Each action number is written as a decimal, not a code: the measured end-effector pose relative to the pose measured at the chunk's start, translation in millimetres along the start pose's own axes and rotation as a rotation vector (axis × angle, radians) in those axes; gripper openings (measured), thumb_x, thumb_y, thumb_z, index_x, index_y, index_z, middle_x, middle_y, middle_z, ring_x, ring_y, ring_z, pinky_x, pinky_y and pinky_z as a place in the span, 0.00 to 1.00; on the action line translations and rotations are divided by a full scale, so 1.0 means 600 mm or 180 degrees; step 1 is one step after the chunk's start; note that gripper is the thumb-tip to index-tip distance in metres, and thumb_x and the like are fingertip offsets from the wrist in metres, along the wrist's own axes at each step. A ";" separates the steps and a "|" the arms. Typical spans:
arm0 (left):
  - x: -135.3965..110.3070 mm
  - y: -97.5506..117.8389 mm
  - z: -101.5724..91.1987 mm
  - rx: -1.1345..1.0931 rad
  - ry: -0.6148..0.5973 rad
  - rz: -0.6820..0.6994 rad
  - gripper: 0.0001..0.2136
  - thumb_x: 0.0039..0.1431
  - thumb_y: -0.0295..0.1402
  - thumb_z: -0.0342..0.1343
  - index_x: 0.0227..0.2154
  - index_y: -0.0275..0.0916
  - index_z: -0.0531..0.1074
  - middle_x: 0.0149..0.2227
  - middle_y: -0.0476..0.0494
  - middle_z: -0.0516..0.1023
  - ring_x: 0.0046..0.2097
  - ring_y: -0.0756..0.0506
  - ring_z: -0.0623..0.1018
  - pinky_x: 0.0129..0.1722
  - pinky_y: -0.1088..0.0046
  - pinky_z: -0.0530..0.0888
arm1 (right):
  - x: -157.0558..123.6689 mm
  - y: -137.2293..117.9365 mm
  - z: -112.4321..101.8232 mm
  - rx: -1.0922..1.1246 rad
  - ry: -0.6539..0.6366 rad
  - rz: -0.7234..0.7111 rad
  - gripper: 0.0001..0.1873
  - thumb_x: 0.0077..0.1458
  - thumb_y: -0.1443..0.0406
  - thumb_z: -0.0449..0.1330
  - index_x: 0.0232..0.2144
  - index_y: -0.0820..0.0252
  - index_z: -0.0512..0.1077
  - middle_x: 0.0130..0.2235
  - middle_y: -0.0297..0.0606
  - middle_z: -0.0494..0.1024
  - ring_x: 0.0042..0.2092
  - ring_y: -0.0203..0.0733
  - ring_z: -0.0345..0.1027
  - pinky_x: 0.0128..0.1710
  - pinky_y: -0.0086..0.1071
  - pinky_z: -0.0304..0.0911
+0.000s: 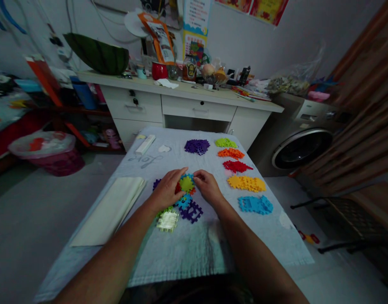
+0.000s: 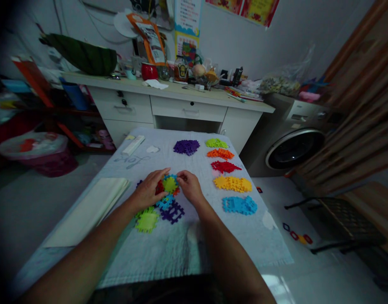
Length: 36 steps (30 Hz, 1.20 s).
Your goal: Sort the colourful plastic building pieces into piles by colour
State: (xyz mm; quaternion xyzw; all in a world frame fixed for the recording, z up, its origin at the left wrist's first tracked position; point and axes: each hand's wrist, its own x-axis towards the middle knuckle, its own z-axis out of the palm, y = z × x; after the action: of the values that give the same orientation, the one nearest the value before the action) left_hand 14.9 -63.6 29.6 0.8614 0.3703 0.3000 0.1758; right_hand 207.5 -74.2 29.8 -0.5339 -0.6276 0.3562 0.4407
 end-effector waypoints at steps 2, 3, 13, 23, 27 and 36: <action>0.001 0.002 -0.001 0.0007 0.0021 -0.0013 0.37 0.51 0.30 0.59 0.64 0.45 0.52 0.59 0.39 0.64 0.60 0.38 0.65 0.61 0.56 0.63 | -0.007 -0.001 -0.004 0.0055 0.0042 -0.0041 0.05 0.52 0.64 0.56 0.32 0.59 0.69 0.31 0.33 0.74 0.34 0.38 0.68 0.37 0.30 0.64; 0.001 0.002 -0.001 0.0018 0.0039 -0.0018 0.37 0.51 0.30 0.60 0.64 0.45 0.52 0.59 0.39 0.64 0.60 0.38 0.65 0.61 0.56 0.63 | -0.011 -0.002 -0.007 -0.0001 0.0132 -0.0095 0.05 0.52 0.64 0.55 0.32 0.58 0.69 0.31 0.33 0.73 0.34 0.38 0.67 0.36 0.30 0.63; 0.001 -0.013 -0.001 0.0331 -0.0084 -0.0074 0.20 0.54 0.35 0.58 0.51 0.40 0.70 0.51 0.39 0.73 0.54 0.39 0.70 0.56 0.58 0.66 | -0.023 0.015 -0.039 -0.1492 0.0701 -0.0728 0.13 0.45 0.76 0.51 0.32 0.59 0.70 0.38 0.40 0.70 0.45 0.45 0.62 0.49 0.38 0.58; 0.002 -0.020 -0.008 0.0393 -0.0084 -0.0160 0.16 0.57 0.38 0.56 0.46 0.38 0.73 0.49 0.39 0.75 0.51 0.39 0.73 0.53 0.60 0.68 | -0.032 0.016 -0.054 -0.1832 -0.0200 -0.0371 0.27 0.45 0.70 0.58 0.50 0.60 0.68 0.51 0.43 0.71 0.52 0.47 0.60 0.55 0.42 0.54; 0.001 -0.025 -0.011 0.0392 -0.0088 -0.0177 0.15 0.58 0.38 0.55 0.46 0.39 0.74 0.48 0.40 0.76 0.50 0.40 0.73 0.53 0.60 0.67 | -0.032 0.017 -0.055 -0.1972 -0.0337 -0.0225 0.31 0.46 0.69 0.59 0.55 0.61 0.66 0.53 0.45 0.71 0.54 0.48 0.60 0.56 0.43 0.53; 0.002 -0.028 -0.008 0.0361 -0.0117 -0.0202 0.17 0.55 0.40 0.58 0.45 0.39 0.74 0.48 0.39 0.75 0.51 0.39 0.72 0.53 0.60 0.67 | -0.032 0.000 -0.072 -0.1937 -0.0215 -0.0388 0.26 0.48 0.71 0.59 0.53 0.62 0.67 0.53 0.45 0.72 0.53 0.46 0.63 0.56 0.40 0.57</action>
State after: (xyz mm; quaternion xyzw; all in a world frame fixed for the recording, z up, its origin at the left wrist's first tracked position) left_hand 3.5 -51.3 25.0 0.8632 0.4105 0.2569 0.1429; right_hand 248.7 -94.0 42.2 -0.5906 -0.7505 0.1424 0.2600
